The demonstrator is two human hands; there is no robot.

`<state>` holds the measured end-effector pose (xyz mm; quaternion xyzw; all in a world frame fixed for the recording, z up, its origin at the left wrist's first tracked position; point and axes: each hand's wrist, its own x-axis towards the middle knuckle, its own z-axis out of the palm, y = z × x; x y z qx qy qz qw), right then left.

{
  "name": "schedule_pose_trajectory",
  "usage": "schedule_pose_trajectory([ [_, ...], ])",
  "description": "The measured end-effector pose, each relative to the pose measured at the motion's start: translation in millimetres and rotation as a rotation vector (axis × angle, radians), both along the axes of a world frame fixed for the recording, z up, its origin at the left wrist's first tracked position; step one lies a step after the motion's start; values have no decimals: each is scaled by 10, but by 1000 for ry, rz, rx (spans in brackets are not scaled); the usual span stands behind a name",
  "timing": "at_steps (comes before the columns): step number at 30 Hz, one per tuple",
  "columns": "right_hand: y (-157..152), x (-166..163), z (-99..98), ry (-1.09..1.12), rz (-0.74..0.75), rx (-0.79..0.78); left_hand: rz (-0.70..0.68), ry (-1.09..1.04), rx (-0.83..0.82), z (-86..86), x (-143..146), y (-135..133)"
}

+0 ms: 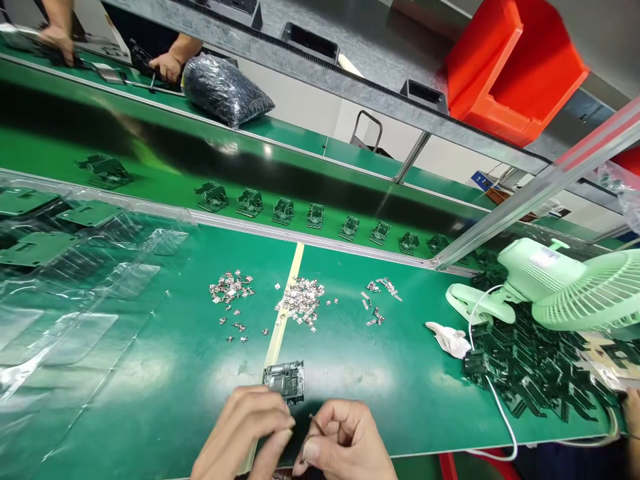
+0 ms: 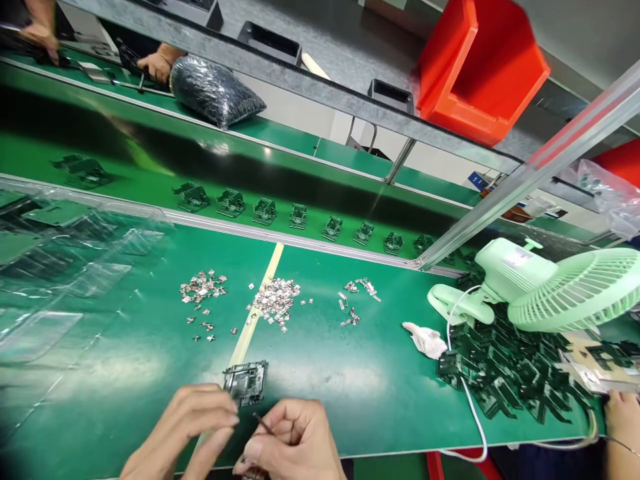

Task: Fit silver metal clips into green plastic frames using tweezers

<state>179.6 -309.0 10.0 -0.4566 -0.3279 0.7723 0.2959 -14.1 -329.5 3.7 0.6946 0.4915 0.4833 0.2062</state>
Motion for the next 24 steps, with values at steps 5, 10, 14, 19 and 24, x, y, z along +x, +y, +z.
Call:
schedule_pose_trajectory([
  [5, 168, 76, 19, -195, -76, 133, 45, 175, -196, -252, -191, 239],
  [10, 236, 39, 121, -444, 9, 343, -134, -200, -589, -341, -212, 194],
  [14, 234, -10, 130, -539, 127, 383, -196, -300, -635, -275, -223, 76],
  [19, 267, 4, 146, -481, 225, 357, -232, -327, -593, -251, -220, 63],
  [24, 312, 16, 157, -362, 284, 204, -287, -308, -520, -256, -198, 33],
])
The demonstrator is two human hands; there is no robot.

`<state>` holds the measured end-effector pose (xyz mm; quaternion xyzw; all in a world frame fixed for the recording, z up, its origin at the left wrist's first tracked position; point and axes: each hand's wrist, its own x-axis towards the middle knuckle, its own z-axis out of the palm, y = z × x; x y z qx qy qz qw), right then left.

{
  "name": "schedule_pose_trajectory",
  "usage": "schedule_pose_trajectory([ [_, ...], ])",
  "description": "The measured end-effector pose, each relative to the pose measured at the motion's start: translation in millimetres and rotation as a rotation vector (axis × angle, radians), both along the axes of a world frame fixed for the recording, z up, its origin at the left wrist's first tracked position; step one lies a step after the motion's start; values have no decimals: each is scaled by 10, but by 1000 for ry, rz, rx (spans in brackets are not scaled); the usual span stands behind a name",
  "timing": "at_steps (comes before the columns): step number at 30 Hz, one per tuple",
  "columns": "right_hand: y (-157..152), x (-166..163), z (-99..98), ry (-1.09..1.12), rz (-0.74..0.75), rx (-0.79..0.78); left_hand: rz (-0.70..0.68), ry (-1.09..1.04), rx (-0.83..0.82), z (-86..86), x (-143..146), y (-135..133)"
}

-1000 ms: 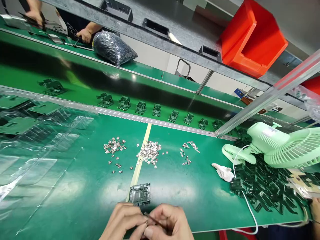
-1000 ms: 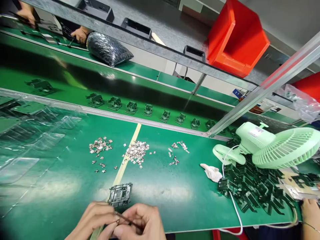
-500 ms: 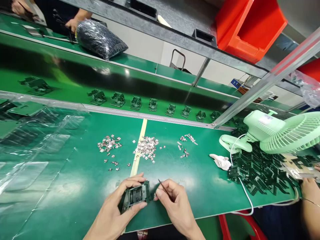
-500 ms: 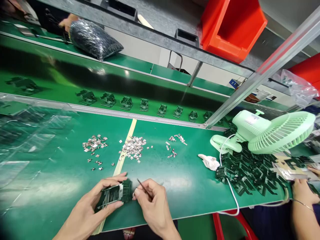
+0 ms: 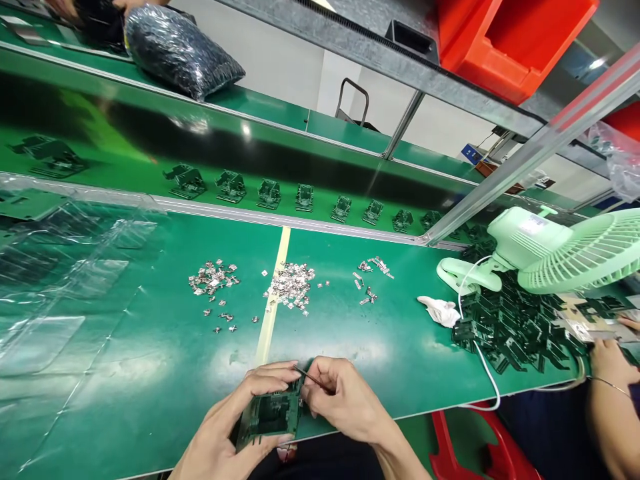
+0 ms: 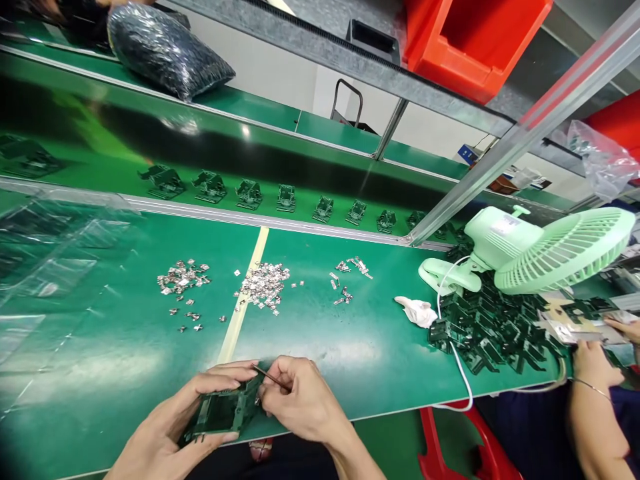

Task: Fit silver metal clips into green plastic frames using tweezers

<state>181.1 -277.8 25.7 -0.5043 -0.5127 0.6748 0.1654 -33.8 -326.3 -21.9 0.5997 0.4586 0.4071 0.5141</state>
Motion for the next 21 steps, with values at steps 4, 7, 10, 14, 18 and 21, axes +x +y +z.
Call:
schedule_pose_trajectory([
  [4, -73, -91, -35, -35, -169, 7, 85, -107, 6, 41, 57, -40],
  [7, -180, -131, -28, -90, -268, 105, 174, -192, -33, 64, 99, -53],
  [10, -266, -80, 28, -164, -184, 300, 235, -254, -122, 55, 108, -56],
  [14, -346, 8, 21, -182, -93, 532, 248, -371, -274, 24, 106, -70],
  [18, -420, -35, -127, -193, -15, 609, 213, -518, -355, 21, 145, -75],
  [21, -436, -101, -194, -245, 19, 656, 219, -569, -372, 8, 164, -68],
])
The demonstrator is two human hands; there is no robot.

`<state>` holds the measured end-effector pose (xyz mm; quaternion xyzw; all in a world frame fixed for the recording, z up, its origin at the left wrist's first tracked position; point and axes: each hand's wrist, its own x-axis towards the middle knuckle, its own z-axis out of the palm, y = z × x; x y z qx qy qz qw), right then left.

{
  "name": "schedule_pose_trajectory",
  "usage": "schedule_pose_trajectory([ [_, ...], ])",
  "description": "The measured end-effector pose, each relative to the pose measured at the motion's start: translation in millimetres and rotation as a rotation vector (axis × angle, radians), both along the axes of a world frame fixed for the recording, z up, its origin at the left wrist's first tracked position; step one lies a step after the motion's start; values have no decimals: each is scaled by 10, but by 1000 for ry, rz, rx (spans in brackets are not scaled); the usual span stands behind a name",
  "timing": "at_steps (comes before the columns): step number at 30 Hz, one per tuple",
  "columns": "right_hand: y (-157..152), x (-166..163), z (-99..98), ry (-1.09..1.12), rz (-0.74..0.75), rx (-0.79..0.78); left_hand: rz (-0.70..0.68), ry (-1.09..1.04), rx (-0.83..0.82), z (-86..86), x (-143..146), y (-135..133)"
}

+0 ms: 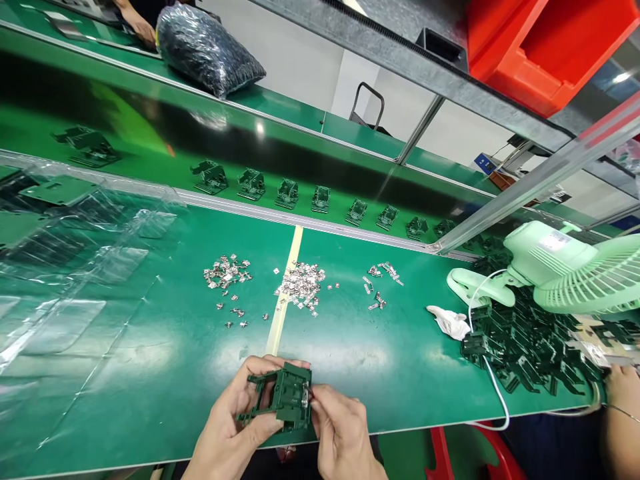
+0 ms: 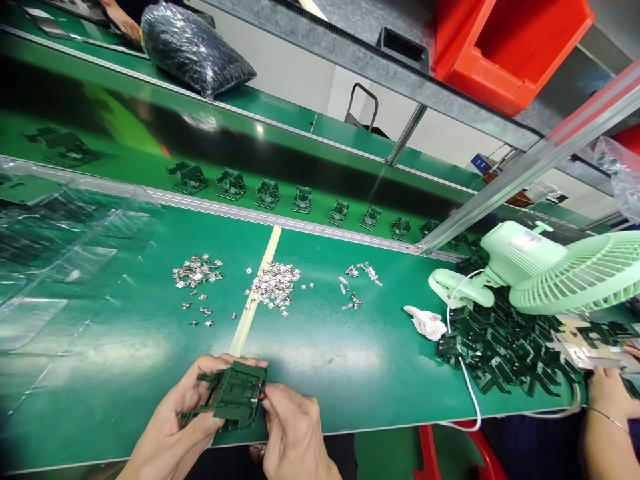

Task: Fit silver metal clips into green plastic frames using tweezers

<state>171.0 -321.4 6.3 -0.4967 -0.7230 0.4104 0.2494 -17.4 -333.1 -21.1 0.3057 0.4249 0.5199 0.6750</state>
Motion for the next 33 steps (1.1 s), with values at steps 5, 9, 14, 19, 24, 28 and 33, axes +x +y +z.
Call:
schedule_pose_trajectory([
  [5, -18, -31, -60, -57, 13, -11, 16, -36, -7, -95, -20, -16],
  [9, -95, -37, -165, -92, -1, 121, 13, -63, 3, -141, -32, -11],
  [14, -19, 28, -109, -193, 83, 99, 5, -16, 19, -93, -60, 38],
  [19, 525, 187, 62, -174, 126, 38, 18, 376, 34, -93, 1, 80],
  [24, 1015, 70, -34, -361, -119, 199, 105, 696, 135, -192, 166, 59],
  [28, 1123, -79, -151, -413, -133, 226, 66, 920, 282, -257, 152, 12],
  [33, 1147, -91, -179, -428, -98, 232, -6, 1054, 394, -247, 62, 14],
])
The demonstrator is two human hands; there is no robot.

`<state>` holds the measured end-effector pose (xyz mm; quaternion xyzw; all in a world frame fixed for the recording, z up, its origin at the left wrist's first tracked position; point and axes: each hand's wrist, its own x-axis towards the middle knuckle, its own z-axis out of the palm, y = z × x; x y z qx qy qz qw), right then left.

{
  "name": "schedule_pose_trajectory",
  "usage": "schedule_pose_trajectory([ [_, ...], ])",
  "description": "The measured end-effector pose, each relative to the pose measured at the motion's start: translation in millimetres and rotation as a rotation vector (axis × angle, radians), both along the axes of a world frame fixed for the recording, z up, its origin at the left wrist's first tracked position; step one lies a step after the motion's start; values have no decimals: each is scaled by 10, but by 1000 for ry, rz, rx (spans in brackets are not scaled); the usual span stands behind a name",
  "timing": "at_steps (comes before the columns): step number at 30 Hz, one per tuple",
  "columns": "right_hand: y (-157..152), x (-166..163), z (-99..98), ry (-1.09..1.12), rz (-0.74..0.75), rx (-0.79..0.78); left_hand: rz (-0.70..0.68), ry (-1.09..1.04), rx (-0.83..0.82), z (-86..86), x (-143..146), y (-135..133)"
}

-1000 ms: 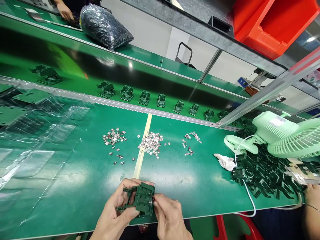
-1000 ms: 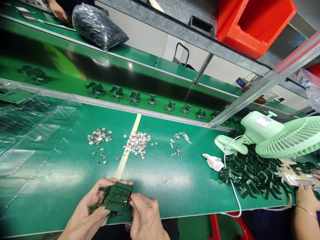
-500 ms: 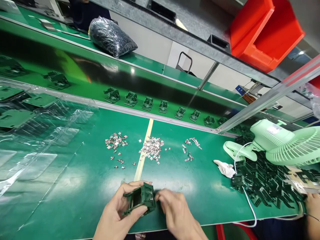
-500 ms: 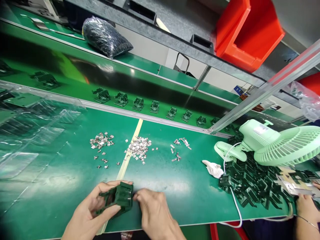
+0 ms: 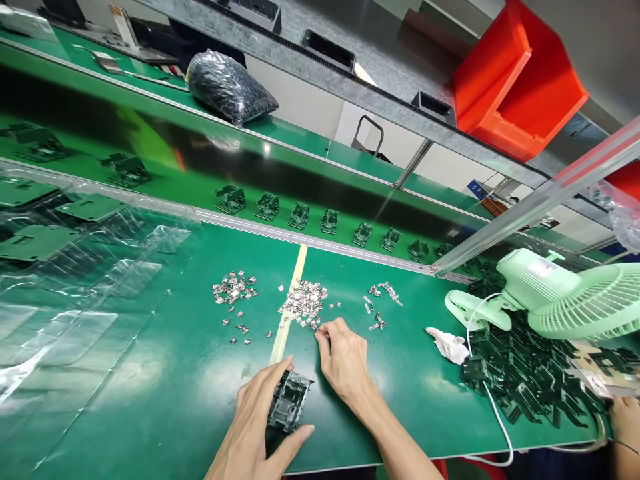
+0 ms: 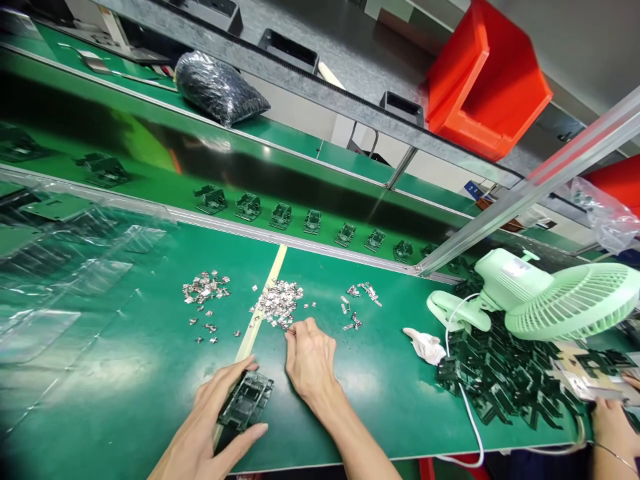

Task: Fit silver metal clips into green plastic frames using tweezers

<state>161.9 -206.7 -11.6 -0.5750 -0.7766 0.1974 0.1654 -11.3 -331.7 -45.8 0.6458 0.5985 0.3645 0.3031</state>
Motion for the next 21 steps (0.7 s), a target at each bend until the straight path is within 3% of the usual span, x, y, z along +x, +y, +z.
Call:
schedule_pose_trajectory([
  [3, -113, 61, 129, 65, 21, -29, 33, -33, -41, 49, 7, 26],
  [7, -442, 138, 419, 365, 76, -169, 51, -120, -97, 132, 81, 43],
  [10, -652, 158, 530, 512, 117, -209, 29, -104, -80, 165, 144, 34],
  [21, -839, 238, 372, 403, 77, -95, -53, 99, 141, 202, 227, -1],
])
